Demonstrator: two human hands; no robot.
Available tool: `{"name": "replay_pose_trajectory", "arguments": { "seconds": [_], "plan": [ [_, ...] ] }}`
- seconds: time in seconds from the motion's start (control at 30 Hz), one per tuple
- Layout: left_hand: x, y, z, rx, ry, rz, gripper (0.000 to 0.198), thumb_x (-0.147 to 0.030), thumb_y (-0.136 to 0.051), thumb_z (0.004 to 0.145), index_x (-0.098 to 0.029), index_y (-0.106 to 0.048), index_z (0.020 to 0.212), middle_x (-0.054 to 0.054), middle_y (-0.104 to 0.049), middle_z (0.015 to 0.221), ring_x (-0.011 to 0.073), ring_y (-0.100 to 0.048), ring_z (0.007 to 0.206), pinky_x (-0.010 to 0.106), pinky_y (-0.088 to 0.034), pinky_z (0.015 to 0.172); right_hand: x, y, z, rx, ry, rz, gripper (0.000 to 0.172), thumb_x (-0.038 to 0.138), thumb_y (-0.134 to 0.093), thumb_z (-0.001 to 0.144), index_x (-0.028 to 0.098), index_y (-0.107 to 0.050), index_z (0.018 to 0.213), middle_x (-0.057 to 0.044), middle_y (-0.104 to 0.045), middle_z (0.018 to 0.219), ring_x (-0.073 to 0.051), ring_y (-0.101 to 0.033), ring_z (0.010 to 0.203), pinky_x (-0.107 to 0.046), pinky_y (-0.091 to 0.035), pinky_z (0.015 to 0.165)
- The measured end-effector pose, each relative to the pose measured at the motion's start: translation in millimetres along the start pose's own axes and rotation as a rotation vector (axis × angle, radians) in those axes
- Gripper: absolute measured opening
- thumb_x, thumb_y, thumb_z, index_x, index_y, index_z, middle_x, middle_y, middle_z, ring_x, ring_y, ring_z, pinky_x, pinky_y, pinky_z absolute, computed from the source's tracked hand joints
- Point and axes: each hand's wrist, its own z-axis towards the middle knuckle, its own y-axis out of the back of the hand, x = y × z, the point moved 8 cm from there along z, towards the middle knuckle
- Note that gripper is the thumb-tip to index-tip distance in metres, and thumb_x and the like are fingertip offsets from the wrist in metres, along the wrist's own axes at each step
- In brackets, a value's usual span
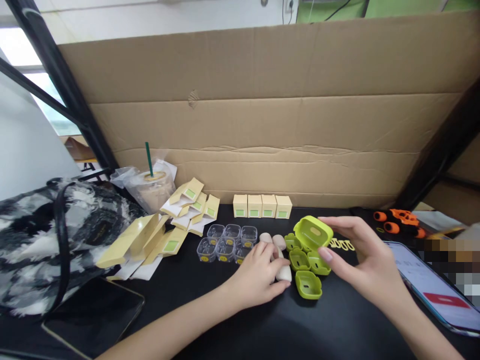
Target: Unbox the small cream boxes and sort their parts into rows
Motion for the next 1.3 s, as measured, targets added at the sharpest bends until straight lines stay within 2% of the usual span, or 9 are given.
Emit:
{"name": "replay_pose_trajectory", "arguments": {
  "seconds": [0.2, 0.27, 0.33, 0.4, 0.57, 0.7, 0.9, 1.03, 1.3],
  "plan": [
    [1, -0.9, -2, -0.048, -0.004, -0.032, 0.047, -0.034, -0.063, 0.077, -0.019, -0.053, 0.12, 0.011, -0.053, 0.103, 0.0266, -0.047, 0.098, 0.044, -0.045, 0.086, 1, -6, -1, 0.035, 0.013, -0.012, 0.031, 0.033, -0.063, 0.08, 0.025, -0.053, 0.108, -0.006, -0.063, 0.105, -0.022, -0.062, 0.097, -0.032, -0.053, 0.08],
    [1, 11.2, -8, -0.154, -0.007, -0.108, 0.041, -0.034, -0.06, 0.079, -0.016, -0.054, 0.116, 0.01, -0.056, 0.101, 0.0251, -0.047, 0.095, 0.042, -0.043, 0.085, 3, -12, -2, 0.061, 0.018, -0.004, 0.031, 0.031, -0.063, 0.08, 0.025, -0.053, 0.109, -0.006, -0.063, 0.104, -0.022, -0.063, 0.096, -0.031, -0.054, 0.079],
    [3, 28.9, -17, -0.311, 0.015, -0.215, 0.022, -0.031, -0.052, 0.084, -0.016, -0.057, 0.1, 0.008, -0.058, 0.09, 0.0217, -0.049, 0.086, 0.038, -0.043, 0.081, 4, -21, -4, 0.106, 0.019, -0.006, 0.03, 0.03, -0.063, 0.079, 0.024, -0.052, 0.107, -0.005, -0.065, 0.1, -0.021, -0.065, 0.092, -0.031, -0.055, 0.076],
    [10, 39.8, -25, -0.411, 0.095, -0.39, 0.018, -0.029, -0.044, 0.088, -0.017, -0.057, 0.086, 0.005, -0.057, 0.079, 0.018, -0.05, 0.077, 0.032, -0.042, 0.074, 5, -33, -7, 0.147, 0.023, -0.023, 0.031, 0.027, -0.063, 0.078, 0.024, -0.051, 0.106, -0.005, -0.066, 0.097, -0.022, -0.066, 0.089, -0.032, -0.055, 0.074],
    [30, 20.0, -24, -0.321, 0.384, -1.018, 0.024, -0.038, -0.054, 0.084, -0.017, -0.062, 0.093, 0.003, -0.063, 0.083, 0.0162, -0.056, 0.076, 0.027, -0.044, 0.072, 16, -61, -18, 0.23, 0.154, -0.021, 0.029, 0.022, -0.06, 0.08, 0.025, -0.053, 0.109, -0.007, -0.064, 0.106, -0.024, -0.06, 0.104, -0.039, -0.051, 0.087],
    [37, 9.7, -19, -0.288, 0.474, -1.264, 0.028, -0.039, -0.064, 0.077, -0.015, -0.067, 0.091, 0.003, -0.065, 0.079, 0.0184, -0.058, 0.077, 0.029, -0.044, 0.074, 10, -70, -19, 0.29, 0.083, 0.078, 0.023, 0.023, -0.053, 0.087, 0.026, -0.055, 0.11, -0.006, -0.062, 0.112, -0.021, -0.057, 0.111, -0.038, -0.05, 0.091],
    [42, 15.4, -21, -0.348, 0.456, -1.263, 0.029, -0.041, -0.069, 0.072, -0.016, -0.07, 0.086, 0.003, -0.066, 0.08, 0.0186, -0.058, 0.081, 0.027, -0.043, 0.077, -10, -70, -16, 0.266, -0.145, 0.23, 0.014, 0.031, -0.055, 0.086, 0.022, -0.06, 0.096, -0.005, -0.064, 0.088, -0.018, -0.064, 0.082, -0.031, -0.054, 0.075],
    [40, 10.0, -20, -0.313, 0.453, -1.255, 0.034, -0.043, -0.074, 0.066, -0.014, -0.07, 0.083, 0.004, -0.064, 0.076, 0.0177, -0.057, 0.073, 0.028, -0.046, 0.07, -23, -72, -18, 0.194, -0.301, 0.463, 0.016, 0.036, -0.066, 0.078, 0.02, -0.065, 0.079, -0.005, -0.068, 0.082, -0.018, -0.067, 0.077, -0.029, -0.056, 0.071],
    [37, 7.3, -24, -0.33, 0.344, -1.161, 0.022, -0.036, -0.069, 0.073, -0.015, -0.069, 0.082, 0.004, -0.057, 0.088, 0.0158, -0.057, 0.078, 0.023, -0.049, 0.069, -8, -67, -19, 0.223, -0.21, 0.334, 0.016, 0.032, -0.063, 0.081, 0.021, -0.064, 0.069, -0.005, -0.066, 0.082, -0.019, -0.065, 0.077, -0.031, -0.055, 0.071]
  ]
}}
